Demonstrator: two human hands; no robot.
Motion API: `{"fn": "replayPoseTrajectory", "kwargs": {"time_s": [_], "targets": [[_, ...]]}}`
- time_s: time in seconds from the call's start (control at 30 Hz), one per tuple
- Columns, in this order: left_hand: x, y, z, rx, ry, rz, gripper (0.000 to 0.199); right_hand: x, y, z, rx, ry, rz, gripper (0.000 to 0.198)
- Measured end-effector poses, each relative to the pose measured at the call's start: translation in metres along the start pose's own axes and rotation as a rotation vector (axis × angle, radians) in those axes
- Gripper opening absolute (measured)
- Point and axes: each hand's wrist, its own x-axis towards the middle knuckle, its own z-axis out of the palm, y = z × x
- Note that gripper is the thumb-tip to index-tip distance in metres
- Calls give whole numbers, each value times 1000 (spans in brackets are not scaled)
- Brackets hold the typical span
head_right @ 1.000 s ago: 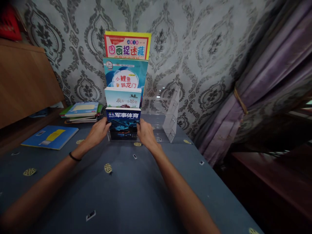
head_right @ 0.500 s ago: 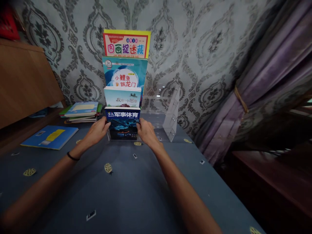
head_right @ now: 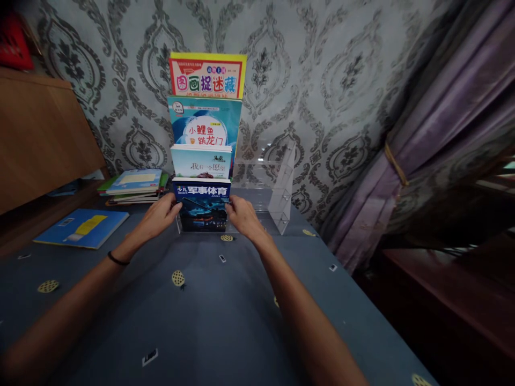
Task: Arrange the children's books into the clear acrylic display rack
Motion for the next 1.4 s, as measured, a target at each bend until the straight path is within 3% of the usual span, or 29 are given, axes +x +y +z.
{"fn": "replayPoseTrajectory", "kwargs": {"time_s": [0.5, 0.77, 0.87, 1.03, 1.13, 1.23, 1.33, 1.4], "targets": [[-1, -2, -1, -73, 37, 32, 24, 3, 8, -4, 63, 8, -36, 25], [4, -10, -17, -376, 49, 4, 36, 2, 13, -14, 29, 16, -41, 31], [11, -34, -31, -402, 97, -89, 35, 3, 20, -21, 67, -47, 0, 25], [-3, -96, -51, 101, 73, -465, 31, 2, 18, -34, 247, -223, 35, 32], [-30, -131, -54, 233, 30, -597, 36, -8, -7, -41, 370, -428, -100, 35], [-56, -161, -55, 318, -21, -707, 45, -22, -40, -39, 297, -588, -264, 36], [-74, -187, -60, 357, -74, -820, 56, -32, -64, -22, 145, -640, -387, 30], [-80, -203, -64, 363, -110, -816, 65, -36, -70, -3, 51, -703, -439, 25]]}}
